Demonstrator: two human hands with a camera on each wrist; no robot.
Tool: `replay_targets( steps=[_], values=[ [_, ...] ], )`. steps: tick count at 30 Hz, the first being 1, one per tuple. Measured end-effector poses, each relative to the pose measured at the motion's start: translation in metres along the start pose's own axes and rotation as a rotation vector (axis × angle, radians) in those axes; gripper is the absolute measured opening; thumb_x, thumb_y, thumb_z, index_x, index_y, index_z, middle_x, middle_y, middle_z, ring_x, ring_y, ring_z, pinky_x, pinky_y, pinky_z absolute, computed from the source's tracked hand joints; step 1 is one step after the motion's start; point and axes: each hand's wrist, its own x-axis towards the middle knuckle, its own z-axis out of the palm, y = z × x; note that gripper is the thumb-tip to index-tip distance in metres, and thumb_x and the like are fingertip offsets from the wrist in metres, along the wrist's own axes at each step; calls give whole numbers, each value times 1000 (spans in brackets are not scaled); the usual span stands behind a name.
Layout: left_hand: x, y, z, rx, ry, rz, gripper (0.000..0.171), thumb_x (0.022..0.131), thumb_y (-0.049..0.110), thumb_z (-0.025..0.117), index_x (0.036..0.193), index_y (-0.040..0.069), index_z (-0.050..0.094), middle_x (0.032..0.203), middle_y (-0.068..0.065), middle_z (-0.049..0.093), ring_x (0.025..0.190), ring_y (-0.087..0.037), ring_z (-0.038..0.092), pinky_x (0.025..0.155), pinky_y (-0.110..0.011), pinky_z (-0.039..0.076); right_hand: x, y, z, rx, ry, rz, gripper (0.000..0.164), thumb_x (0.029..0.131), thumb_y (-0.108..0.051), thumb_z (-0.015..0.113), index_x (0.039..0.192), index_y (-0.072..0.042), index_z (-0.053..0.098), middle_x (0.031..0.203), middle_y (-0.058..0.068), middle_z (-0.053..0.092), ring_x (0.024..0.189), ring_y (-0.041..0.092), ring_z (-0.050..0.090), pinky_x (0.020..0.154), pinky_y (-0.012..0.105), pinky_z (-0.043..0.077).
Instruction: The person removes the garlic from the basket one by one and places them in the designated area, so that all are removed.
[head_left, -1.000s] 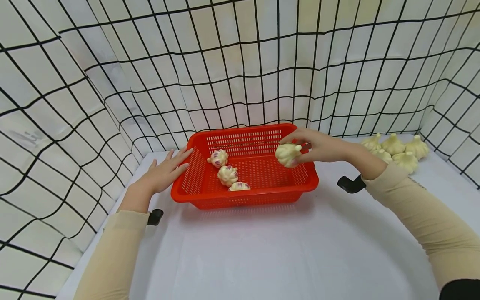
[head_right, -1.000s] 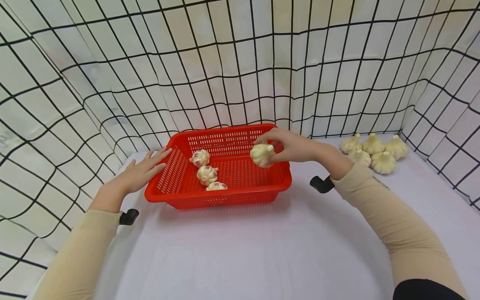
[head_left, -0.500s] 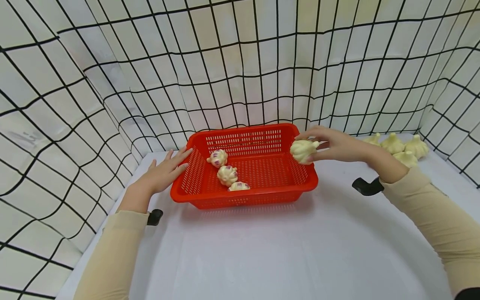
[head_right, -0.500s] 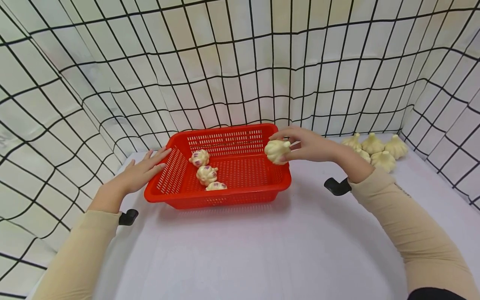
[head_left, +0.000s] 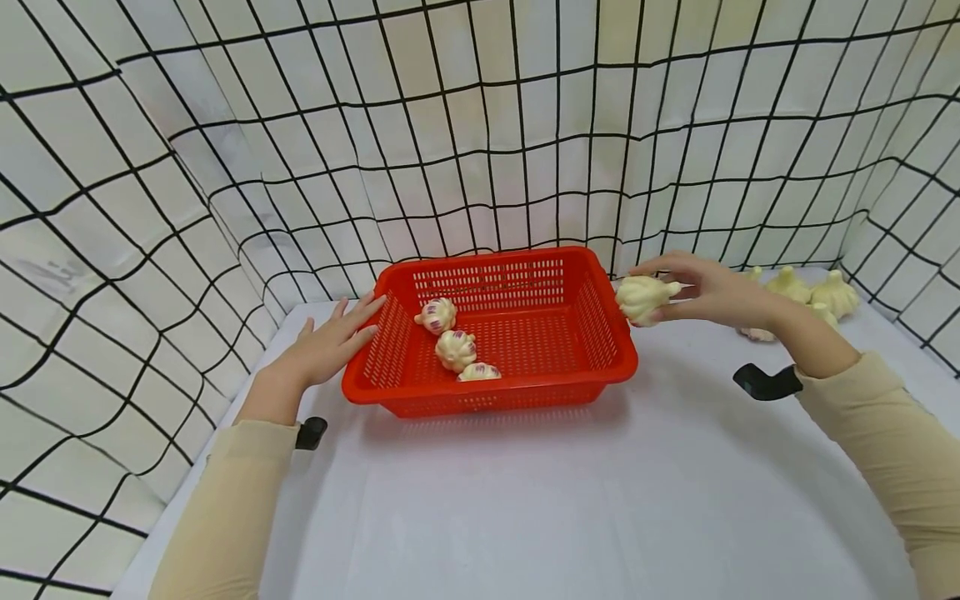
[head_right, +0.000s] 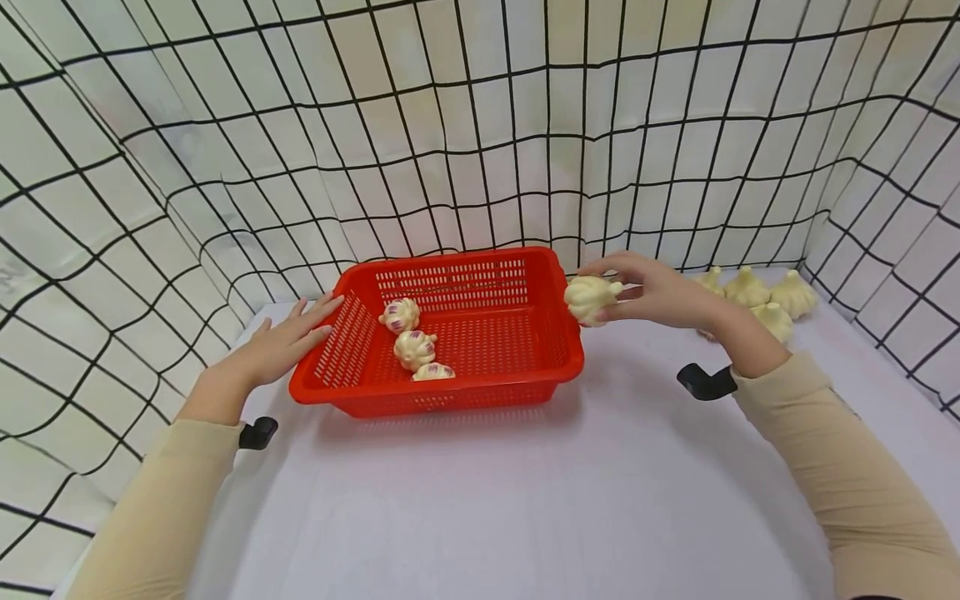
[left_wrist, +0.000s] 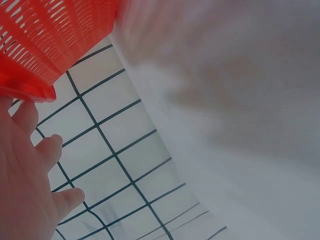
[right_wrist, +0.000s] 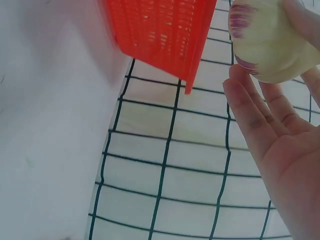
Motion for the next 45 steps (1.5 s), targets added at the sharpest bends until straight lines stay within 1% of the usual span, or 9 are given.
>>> replay_targets(
  steps=[9,25,31,32,35,37,39,42,45],
  values=[
    [0,1,-2,3,-3,0,65,109,48,32,166,23,14,172,-8,3,154,-45,-7,112,-75,-10,-19,18,-23,-143,104,44,63,93,-20,79,150,-21,51,133,6,57,108,25,66,83,30,55],
    [0,2,-2,-10,-10,5,65,109,49,32,167,24,13,172,-8,2,154,-44,-8,112,-75,-11,-48,43,-56,-236,178,121,63,95,-26,77,151,-20,50,128,3,56,98,15,62,75,30,55],
    [0,0,-1,-10,-8,8,65,110,48,33,167,24,14,173,-6,2,155,-43,-8,112,-76,-10,-57,56,-71,-282,208,151,63,96,-28,75,152,-15,48,136,-9,49,102,-5,57,78,16,48],
    [0,0,-1,-8,-8,7,65,110,48,33,167,24,14,173,-6,2,155,-43,-7,112,-76,-10,-59,59,-73,-289,208,165,64,97,-29,75,153,-15,47,139,-9,47,103,-9,55,79,15,46],
    [0,-1,0,-4,-6,9,65,110,48,33,167,24,14,173,-7,2,155,-43,-7,112,-76,-10,-63,68,-79,-289,211,203,68,98,-33,72,156,-14,42,148,3,42,116,1,54,94,34,49],
    [0,-1,0,-4,-5,12,65,110,49,32,167,24,14,173,-7,2,155,-43,-7,112,-76,-10,-66,74,-83,-297,213,215,69,99,-34,71,157,-15,40,152,12,38,116,0,51,94,35,48],
    [0,-1,0,-5,-4,15,65,110,49,32,167,24,14,173,-7,3,155,-42,-8,112,-76,-10,-69,78,-86,-303,224,219,69,99,-34,70,158,-14,39,153,17,36,113,-2,52,90,37,50],
    [1,-1,0,-5,-6,18,65,110,50,32,167,24,14,173,-7,2,155,-42,-8,112,-76,-11,-74,85,-91,-324,250,217,66,99,-33,70,156,-14,42,149,14,38,95,-19,45,73,20,46],
    [2,0,0,-1,-7,18,65,110,49,32,167,24,14,173,-6,2,155,-43,-8,112,-76,-10,-77,90,-92,-318,275,224,66,99,-34,70,155,-12,42,148,16,36,92,-19,46,71,24,48]
  ],
)
